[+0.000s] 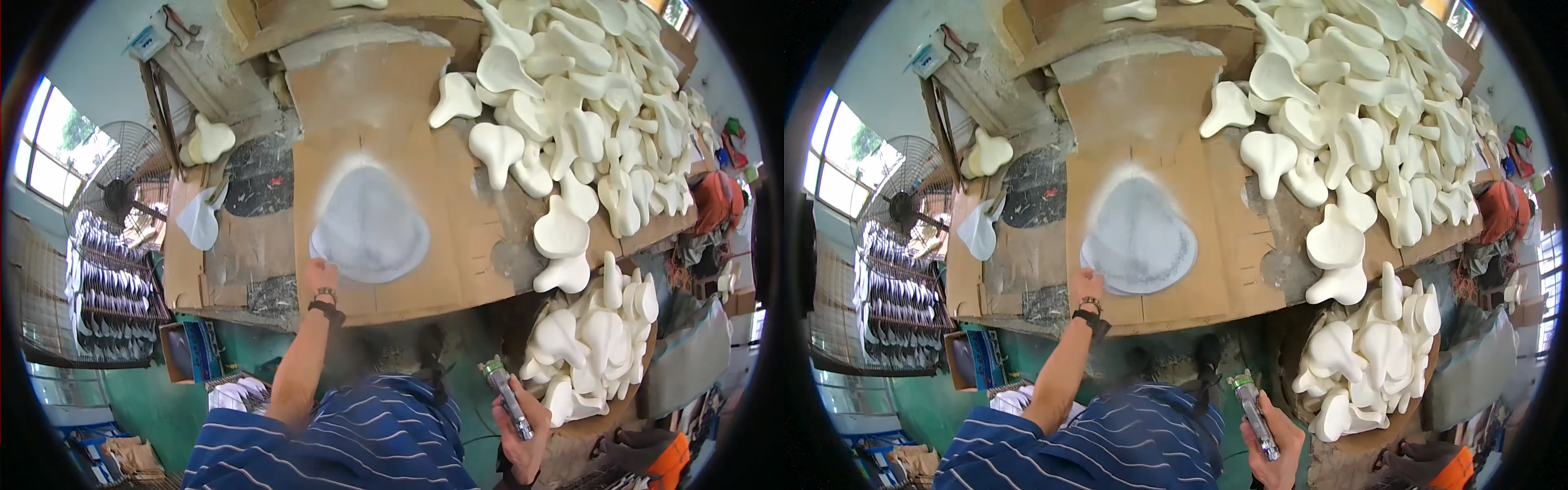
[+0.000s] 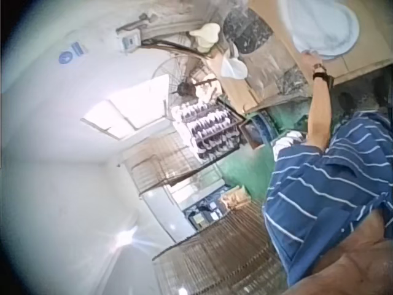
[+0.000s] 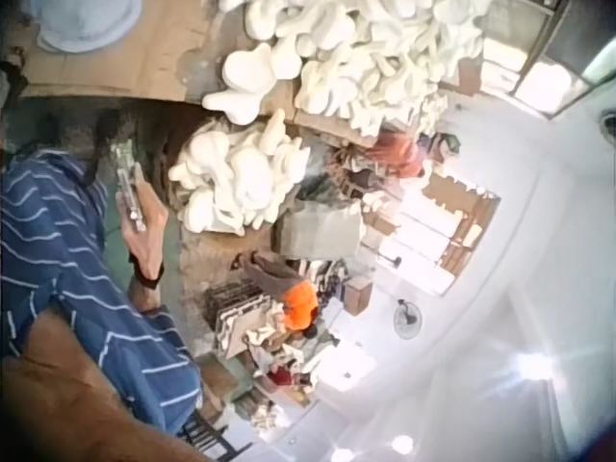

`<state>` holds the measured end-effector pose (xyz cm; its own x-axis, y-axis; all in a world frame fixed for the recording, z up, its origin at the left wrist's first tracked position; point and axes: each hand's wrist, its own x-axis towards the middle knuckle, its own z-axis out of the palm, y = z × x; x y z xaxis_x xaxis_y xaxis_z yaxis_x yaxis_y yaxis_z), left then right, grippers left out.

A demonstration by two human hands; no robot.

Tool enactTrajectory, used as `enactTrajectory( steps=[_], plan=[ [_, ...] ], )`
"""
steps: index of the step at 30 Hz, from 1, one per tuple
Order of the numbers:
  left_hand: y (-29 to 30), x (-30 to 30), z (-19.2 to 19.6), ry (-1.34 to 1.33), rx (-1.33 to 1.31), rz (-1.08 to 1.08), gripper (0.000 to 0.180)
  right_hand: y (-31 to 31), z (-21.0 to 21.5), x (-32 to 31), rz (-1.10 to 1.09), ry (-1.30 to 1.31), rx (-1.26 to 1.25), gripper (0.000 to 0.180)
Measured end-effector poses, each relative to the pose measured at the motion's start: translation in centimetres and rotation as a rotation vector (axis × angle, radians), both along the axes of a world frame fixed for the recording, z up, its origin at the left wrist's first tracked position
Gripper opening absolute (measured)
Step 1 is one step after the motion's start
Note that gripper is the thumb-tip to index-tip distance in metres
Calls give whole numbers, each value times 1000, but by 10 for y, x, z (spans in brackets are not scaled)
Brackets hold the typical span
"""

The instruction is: The person repeatedly picks up white plastic shoe lasts from a pile, sprays them with a handheld spray gun, and places them onto a drying rack. The process is continuous and repetitive throughout the clip.

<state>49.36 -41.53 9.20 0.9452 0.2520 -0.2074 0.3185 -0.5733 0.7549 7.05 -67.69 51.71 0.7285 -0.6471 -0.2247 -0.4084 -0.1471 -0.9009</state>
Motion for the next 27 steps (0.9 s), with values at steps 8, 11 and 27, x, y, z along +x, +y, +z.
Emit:
enactTrajectory(
  steps=[8,11,27],
  plan=[
    [-97,41,78,301,-1602,346,8,-19,-25,10,107,-72,-50,48],
    [-147,74,177,187,-1626,164,21,-22,-29,16,137,-42,-104,48],
    [-36,-8,411,-682,-1910,-173,44,-48,-54,54,406,-3,-69,43]
  ],
)
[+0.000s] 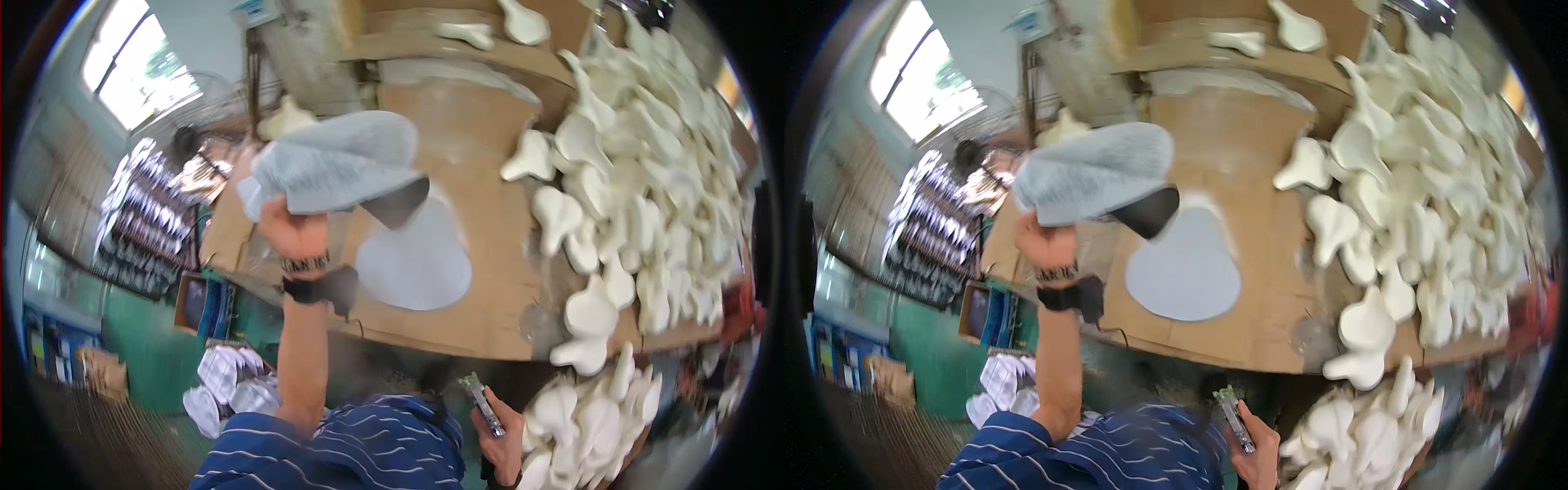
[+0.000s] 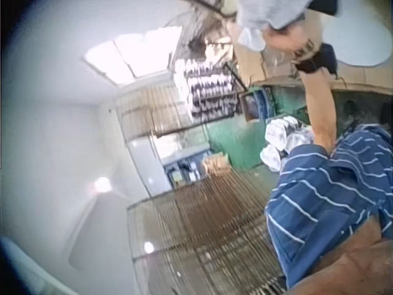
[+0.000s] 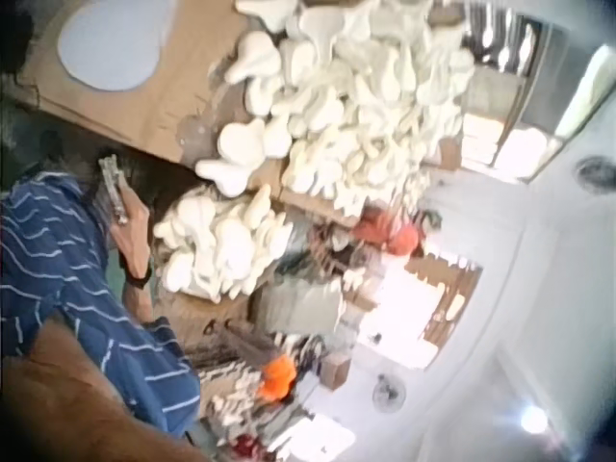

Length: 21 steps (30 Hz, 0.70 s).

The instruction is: The person repeatedly picks up white plastic shoe lasts from a pile, sprays them with a handheld spray gun, and places them onto a drying rack. The process is continuous and repetitive throughout the clip.

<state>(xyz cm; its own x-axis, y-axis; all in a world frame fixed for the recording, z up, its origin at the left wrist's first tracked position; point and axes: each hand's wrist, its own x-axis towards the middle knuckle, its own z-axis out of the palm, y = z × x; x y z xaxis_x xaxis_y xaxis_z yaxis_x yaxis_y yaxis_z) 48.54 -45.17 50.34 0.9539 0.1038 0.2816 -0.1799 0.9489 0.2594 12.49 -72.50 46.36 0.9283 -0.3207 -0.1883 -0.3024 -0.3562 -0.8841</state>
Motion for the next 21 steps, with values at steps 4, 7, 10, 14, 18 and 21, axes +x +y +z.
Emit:
enactTrajectory(
  steps=[4,7,10,14,18,21],
  plan=[
    [75,-87,-54,170,9,91,49,2,-4,20,168,42,16,42],
    [109,-165,-79,327,-46,215,46,5,7,45,419,91,-39,36],
    [134,-236,-108,467,-68,461,48,18,5,61,588,91,-60,35],
    [159,-334,-155,601,-193,672,56,36,-13,77,840,111,-155,40],
    [176,-442,-227,732,-430,955,51,74,-18,87,1014,133,-163,42],
    [178,-500,-246,825,-553,1167,39,127,-12,92,1101,197,-160,38]
  ],
)
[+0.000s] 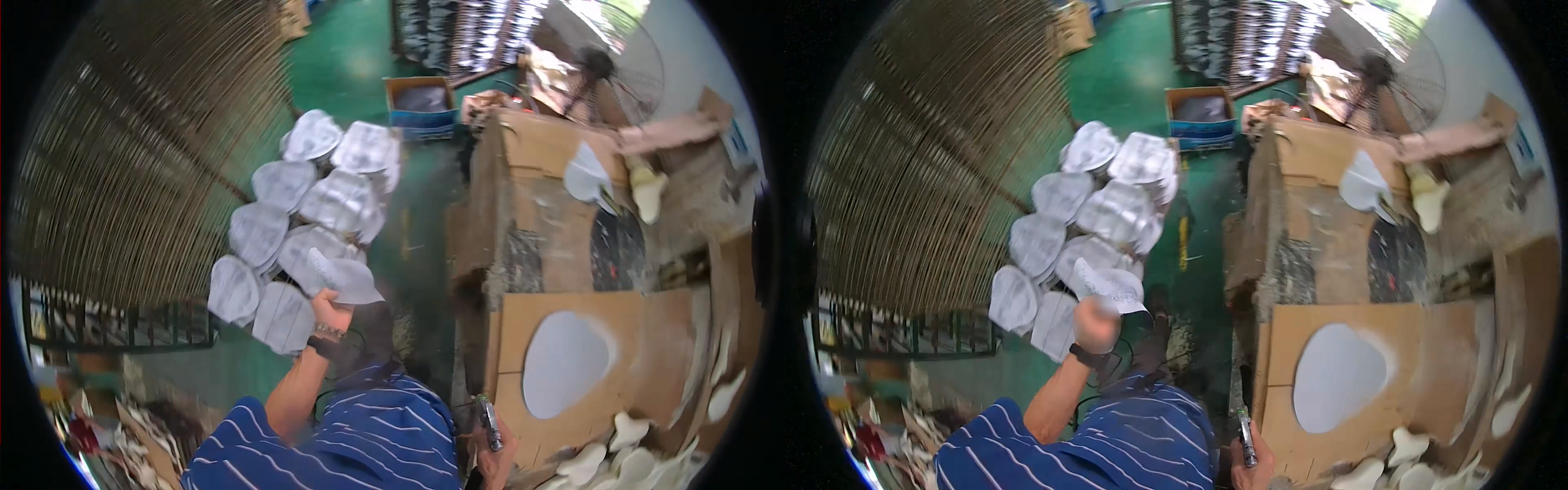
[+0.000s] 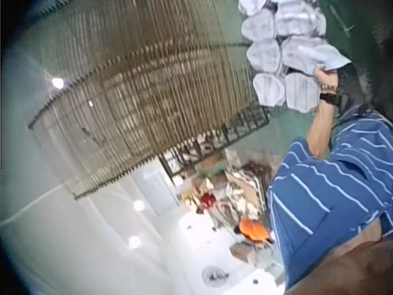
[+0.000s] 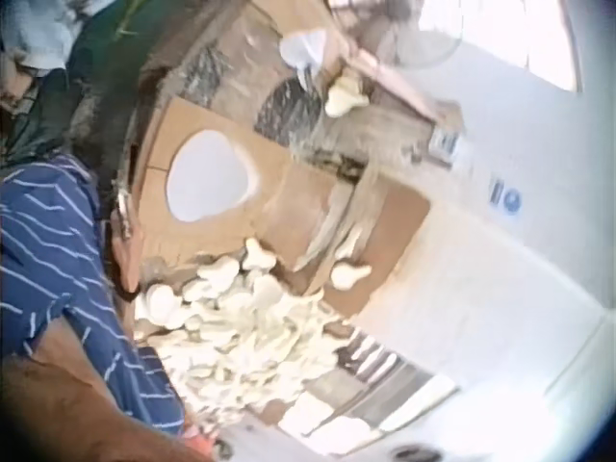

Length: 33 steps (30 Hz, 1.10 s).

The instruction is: The person repeatedly picks up white plastic shoe lasts from a pile, sprays them with a handheld spray gun, and places them onto a drying rack. The process is continuous and repetitive throughout the clip.

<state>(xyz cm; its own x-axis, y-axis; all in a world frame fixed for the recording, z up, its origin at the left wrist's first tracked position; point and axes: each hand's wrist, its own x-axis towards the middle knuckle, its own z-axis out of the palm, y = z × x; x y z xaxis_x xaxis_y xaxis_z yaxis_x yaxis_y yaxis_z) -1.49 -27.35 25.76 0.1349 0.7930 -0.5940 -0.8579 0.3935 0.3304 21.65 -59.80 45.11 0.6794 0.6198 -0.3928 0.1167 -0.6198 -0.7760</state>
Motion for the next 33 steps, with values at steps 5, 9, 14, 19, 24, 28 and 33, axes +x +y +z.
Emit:
enactTrajectory(
  steps=[5,9,14,19,24,28,33],
  plan=[
    [10,-124,-88,180,-62,422,24,92,41,-14,88,253,-308,38],
    [17,-197,-72,302,-149,788,15,144,29,-19,318,200,-340,35],
    [26,-315,-88,270,-63,1056,44,202,6,-30,486,190,-508,38],
    [8,-332,-112,252,75,1305,48,238,-38,-38,724,-13,-310,40],
    [-1,-277,-195,64,-160,1451,32,254,-59,-41,730,127,-254,37],
    [-22,-216,-335,271,-464,850,20,274,-62,-41,836,58,-614,35],
    [18,-127,-336,962,-625,-375,68,258,-67,-38,782,29,-645,36]
  ],
)
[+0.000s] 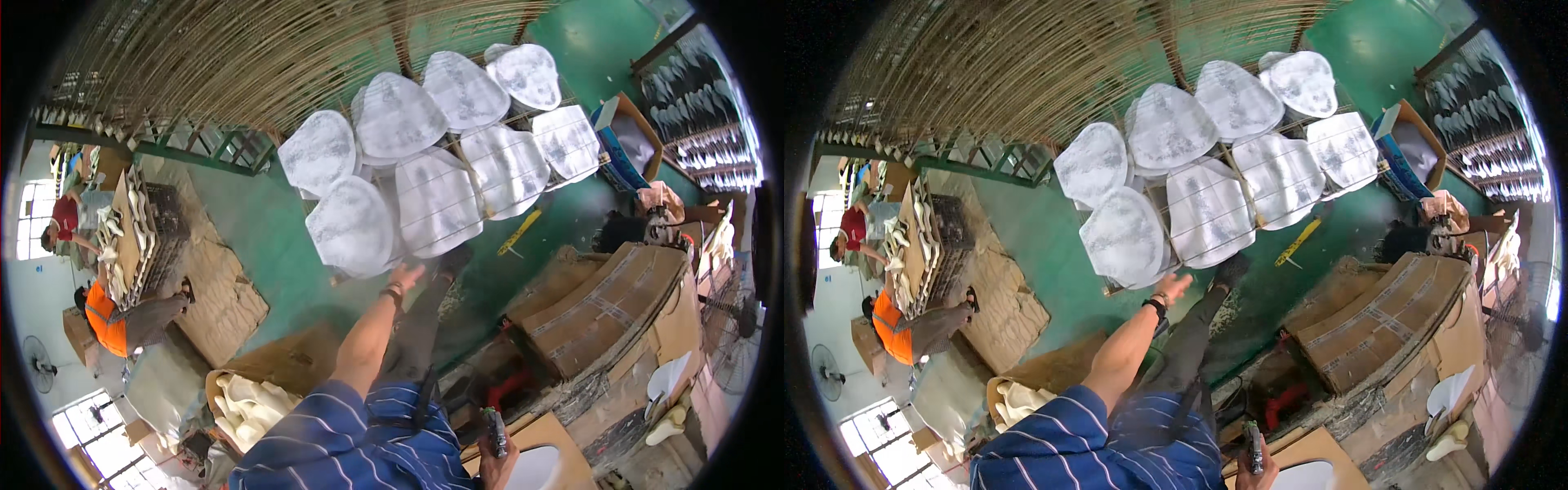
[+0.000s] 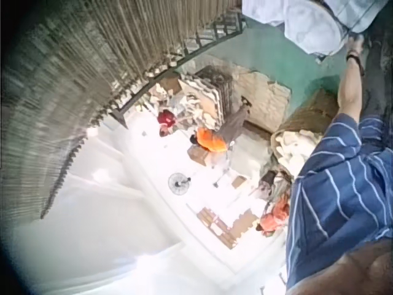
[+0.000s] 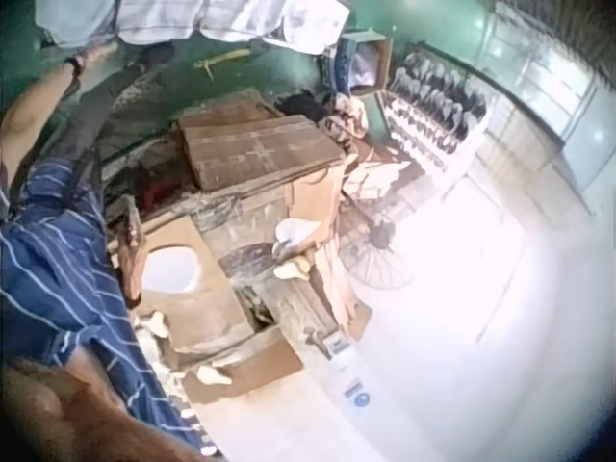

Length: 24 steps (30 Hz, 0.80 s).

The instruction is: The person repeatedly picks up white plastic shoe lasts from a pile, sprays them with a handheld spray gun, and places them onto a drying rack. The process is continuous and repetitive throughout the clip.

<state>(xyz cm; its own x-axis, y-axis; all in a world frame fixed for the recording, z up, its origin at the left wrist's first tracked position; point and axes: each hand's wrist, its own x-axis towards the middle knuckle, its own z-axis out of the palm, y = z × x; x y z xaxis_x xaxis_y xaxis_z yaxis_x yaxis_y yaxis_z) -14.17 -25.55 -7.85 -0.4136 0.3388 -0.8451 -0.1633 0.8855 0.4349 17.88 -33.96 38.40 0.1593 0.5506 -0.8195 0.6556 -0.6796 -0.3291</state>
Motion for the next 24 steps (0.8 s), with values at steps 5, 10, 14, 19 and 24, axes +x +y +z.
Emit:
enactTrajectory(
  steps=[5,10,14,19,24],
  plan=[
    [22,77,59,-106,292,-799,66,-34,11,9,-105,-56,37,36],
    [7,119,91,69,196,-1219,55,-107,14,21,-440,53,23,39],
    [-13,124,95,179,343,-1362,56,-171,34,22,-880,138,-44,42],
    [-30,116,81,253,275,-1211,57,-236,55,15,-1004,-165,642,44],
    [-23,102,49,-113,4,-1271,33,-327,58,-17,-1292,-374,699,49]
  ],
)
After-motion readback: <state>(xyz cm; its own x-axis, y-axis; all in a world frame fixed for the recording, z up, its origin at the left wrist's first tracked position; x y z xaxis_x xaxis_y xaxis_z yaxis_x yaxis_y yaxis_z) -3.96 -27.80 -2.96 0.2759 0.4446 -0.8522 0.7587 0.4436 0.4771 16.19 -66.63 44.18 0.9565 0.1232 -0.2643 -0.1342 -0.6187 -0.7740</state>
